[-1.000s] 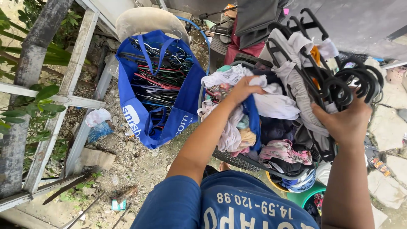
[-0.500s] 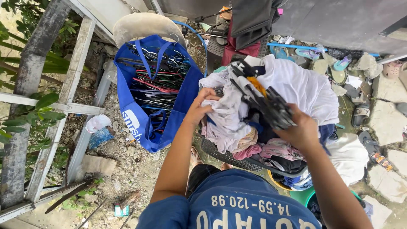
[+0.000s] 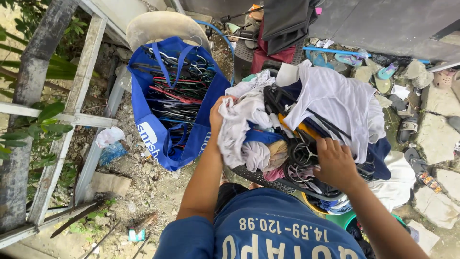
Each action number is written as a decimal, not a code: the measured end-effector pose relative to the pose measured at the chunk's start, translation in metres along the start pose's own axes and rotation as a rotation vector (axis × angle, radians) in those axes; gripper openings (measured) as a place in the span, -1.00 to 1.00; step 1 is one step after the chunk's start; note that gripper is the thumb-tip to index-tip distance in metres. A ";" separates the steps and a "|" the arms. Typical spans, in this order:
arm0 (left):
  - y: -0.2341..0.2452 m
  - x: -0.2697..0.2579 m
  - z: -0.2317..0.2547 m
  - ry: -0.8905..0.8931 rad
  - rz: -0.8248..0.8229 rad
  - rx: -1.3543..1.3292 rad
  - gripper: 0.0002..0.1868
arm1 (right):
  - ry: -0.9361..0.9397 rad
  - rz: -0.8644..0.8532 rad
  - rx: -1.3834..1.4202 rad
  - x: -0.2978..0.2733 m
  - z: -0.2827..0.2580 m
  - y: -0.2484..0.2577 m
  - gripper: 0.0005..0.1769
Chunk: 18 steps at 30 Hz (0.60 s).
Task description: Sorting laundry and putting clothes onto hangers.
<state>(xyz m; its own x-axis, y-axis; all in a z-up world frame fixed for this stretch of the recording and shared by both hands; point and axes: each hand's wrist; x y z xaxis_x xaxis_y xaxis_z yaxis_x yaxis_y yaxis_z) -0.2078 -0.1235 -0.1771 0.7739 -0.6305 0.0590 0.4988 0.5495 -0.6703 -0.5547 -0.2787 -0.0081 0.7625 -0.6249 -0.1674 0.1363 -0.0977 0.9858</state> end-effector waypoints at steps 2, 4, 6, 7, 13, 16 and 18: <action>-0.001 0.008 -0.022 -0.206 0.131 0.293 -0.69 | 0.199 -0.067 0.222 0.009 0.029 -0.011 0.04; -0.022 0.002 -0.026 -0.297 0.143 0.377 -0.70 | 0.195 -0.052 0.332 0.027 0.035 0.013 -0.29; -0.046 -0.008 -0.011 -0.387 0.162 0.467 -0.71 | 0.195 -0.044 0.445 0.041 0.020 0.041 -0.53; -0.062 -0.013 0.006 -0.479 0.128 0.656 -0.74 | 0.175 0.049 0.422 0.046 0.003 0.058 -0.62; -0.058 -0.033 0.051 -0.416 0.151 1.398 -0.64 | 0.486 0.170 0.588 0.087 -0.092 0.088 -0.55; -0.052 -0.056 0.066 -0.102 0.108 1.277 -0.54 | 0.624 0.222 0.469 0.102 -0.114 0.066 -0.37; -0.063 -0.079 0.074 0.034 0.052 1.103 -0.45 | 0.663 0.228 0.384 0.109 -0.117 0.042 -0.30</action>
<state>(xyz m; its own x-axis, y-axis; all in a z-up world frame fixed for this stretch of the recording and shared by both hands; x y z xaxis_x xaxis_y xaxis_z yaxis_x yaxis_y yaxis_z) -0.2712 -0.0679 -0.0843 0.8011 -0.5982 0.0180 0.5537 0.7523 0.3570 -0.3915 -0.2606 0.0137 0.9791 -0.0829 0.1860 -0.2034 -0.3589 0.9110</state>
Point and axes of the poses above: each hand's wrist, its own x-axis towards the middle knuckle, its own y-axis out of the back of the hand, z = x × y, and after that the axes turned 10 degrees about -y, right-handed
